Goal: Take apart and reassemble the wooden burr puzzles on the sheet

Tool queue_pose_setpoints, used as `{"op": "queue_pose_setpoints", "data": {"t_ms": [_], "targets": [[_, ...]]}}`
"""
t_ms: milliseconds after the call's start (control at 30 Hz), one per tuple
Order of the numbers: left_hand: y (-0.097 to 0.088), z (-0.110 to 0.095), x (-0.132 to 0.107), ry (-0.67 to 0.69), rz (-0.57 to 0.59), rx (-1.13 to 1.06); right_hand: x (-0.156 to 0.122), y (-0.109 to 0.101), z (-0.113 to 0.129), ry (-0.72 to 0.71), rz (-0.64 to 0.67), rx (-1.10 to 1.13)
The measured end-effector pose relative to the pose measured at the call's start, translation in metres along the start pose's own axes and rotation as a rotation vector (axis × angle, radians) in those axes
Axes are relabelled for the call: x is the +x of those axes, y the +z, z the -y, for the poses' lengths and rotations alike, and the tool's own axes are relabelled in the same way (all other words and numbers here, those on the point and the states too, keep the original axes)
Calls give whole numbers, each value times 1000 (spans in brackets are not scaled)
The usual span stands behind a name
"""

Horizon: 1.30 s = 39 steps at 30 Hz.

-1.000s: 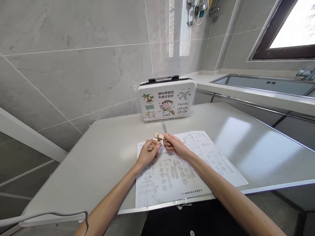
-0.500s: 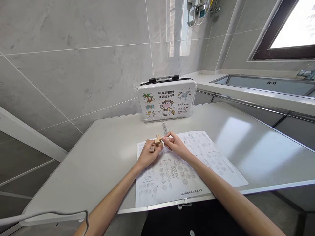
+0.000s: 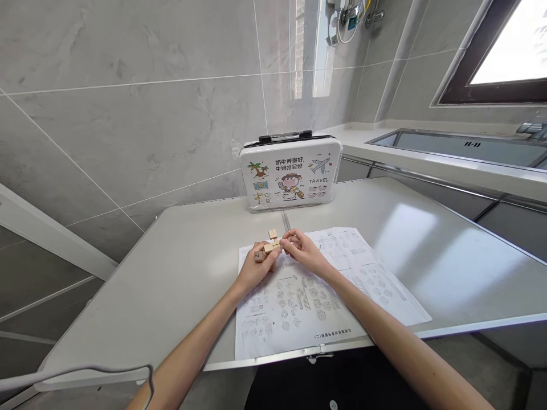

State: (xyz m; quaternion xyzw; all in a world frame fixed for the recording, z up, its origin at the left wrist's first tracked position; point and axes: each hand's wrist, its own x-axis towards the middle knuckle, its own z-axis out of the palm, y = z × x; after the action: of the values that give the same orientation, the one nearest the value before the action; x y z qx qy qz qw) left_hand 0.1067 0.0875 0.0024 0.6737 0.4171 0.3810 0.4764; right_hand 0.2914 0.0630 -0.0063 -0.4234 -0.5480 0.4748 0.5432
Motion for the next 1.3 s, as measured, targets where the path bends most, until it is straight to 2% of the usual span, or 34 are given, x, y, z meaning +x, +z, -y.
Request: {"op": "queue_pose_setpoints", "data": {"t_ms": [100, 233, 400, 633, 867, 1000, 1100, 1300], "targets": [[0, -2, 0, -25, 57, -41, 0, 0, 0, 3, 10, -22], [-3, -3, 1, 0, 18, -67, -1, 1, -1, 39, 53, -27], [-5, -4, 1, -10, 23, -119, -2, 1, 0, 49, 99, -41], [-5, -6, 1, -1, 37, -116, -3, 1, 3, 49, 63, -58], [-5, -4, 2, -27, 65, -78, -4, 4, -2, 17, 80, -56], [-4, -4, 2, -9, 42, -72, -3, 3, -5, 18, 98, -69], [-3, -4, 1, 10, 0, -14, -3, 2, -7, -16, 92, -102], [-2, -3, -1, 63, -60, 155, -3, -1, -5, -185, -42, -180]]}}
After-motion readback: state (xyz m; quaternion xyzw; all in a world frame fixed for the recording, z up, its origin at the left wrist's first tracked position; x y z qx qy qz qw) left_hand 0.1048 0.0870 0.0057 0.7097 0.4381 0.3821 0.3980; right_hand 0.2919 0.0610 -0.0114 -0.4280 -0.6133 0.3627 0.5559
